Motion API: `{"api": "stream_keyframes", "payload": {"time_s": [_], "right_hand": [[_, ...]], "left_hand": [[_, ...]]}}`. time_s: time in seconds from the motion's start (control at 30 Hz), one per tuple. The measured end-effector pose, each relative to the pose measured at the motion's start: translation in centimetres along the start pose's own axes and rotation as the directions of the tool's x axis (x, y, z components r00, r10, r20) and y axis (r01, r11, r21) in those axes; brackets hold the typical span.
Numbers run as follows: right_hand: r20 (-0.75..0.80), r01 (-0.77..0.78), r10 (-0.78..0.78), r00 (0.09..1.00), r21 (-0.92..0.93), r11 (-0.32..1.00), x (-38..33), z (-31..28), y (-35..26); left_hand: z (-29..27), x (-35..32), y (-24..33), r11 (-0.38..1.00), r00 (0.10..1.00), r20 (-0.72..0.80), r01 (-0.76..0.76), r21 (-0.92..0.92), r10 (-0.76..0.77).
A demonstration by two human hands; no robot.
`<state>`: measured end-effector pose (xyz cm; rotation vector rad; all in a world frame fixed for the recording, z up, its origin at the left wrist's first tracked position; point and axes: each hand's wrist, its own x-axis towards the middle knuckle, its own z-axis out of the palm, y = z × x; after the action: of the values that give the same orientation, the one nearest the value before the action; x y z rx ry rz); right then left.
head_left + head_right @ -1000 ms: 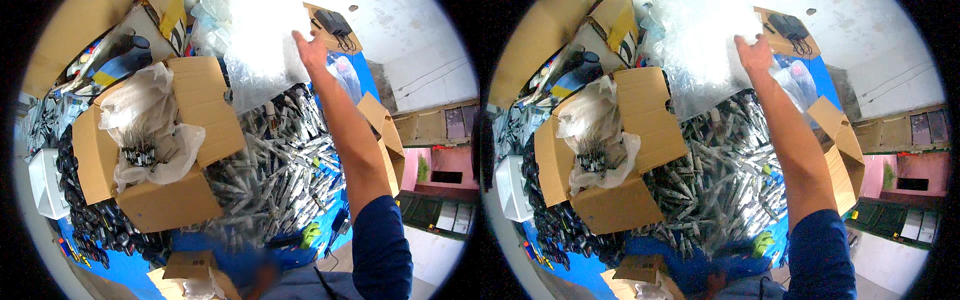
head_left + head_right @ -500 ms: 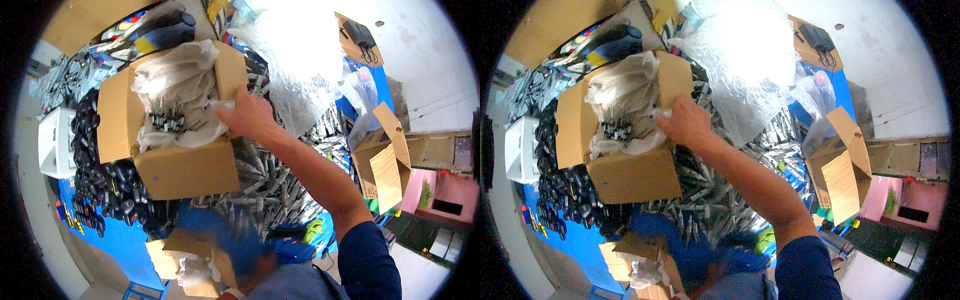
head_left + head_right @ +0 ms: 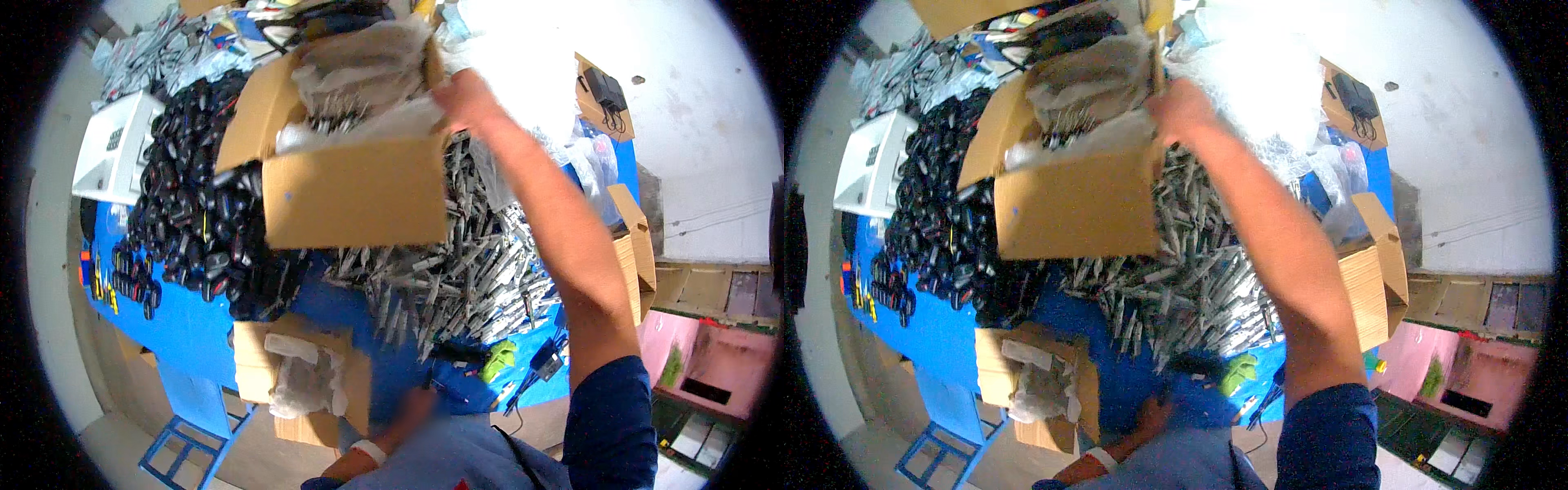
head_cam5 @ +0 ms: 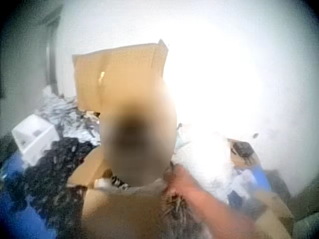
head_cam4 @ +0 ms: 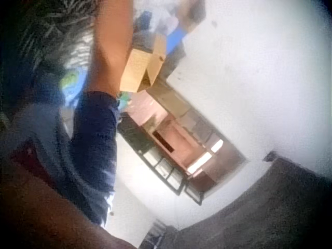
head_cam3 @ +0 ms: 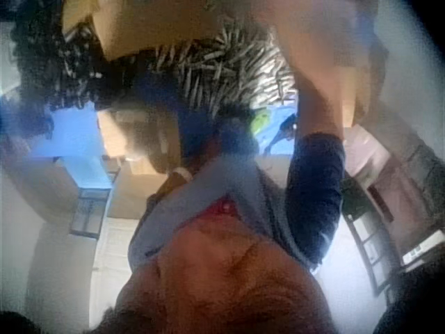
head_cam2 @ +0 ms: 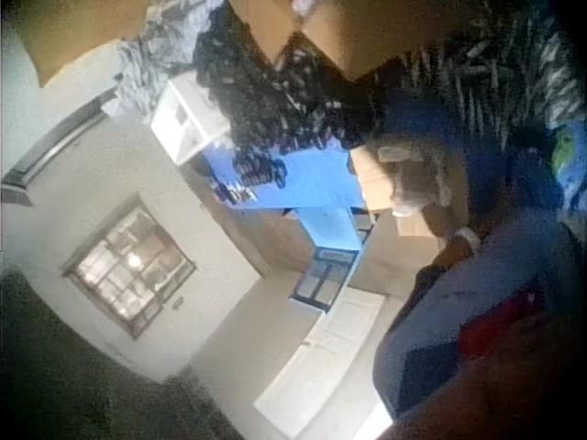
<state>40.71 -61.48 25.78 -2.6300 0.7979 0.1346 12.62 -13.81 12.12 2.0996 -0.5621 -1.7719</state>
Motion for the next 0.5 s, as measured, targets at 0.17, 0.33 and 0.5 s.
{"api": "stream_keyframes", "payload": {"time_s": [0.17,0.33,0.5], "right_hand": [[-0.018,0.012,0.001,1.000,0.693,0.721,-3.9,-8.0,2.6],[-0.027,-0.048,0.127,0.992,0.831,0.555,-10.4,-14.8,3.1],[-0.035,-0.149,0.326,0.945,0.840,0.522,-11.7,-16.1,3.8]], "left_hand": [[7.9,4.8,-7.3,0.988,0.980,-0.191,0.031,-0.150,-0.059],[4.0,2.2,-3.6,0.993,0.978,-0.204,-0.070,-0.097,0.049],[3.3,2.0,-2.7,0.986,0.985,-0.170,0.005,-0.168,-0.034]]}}
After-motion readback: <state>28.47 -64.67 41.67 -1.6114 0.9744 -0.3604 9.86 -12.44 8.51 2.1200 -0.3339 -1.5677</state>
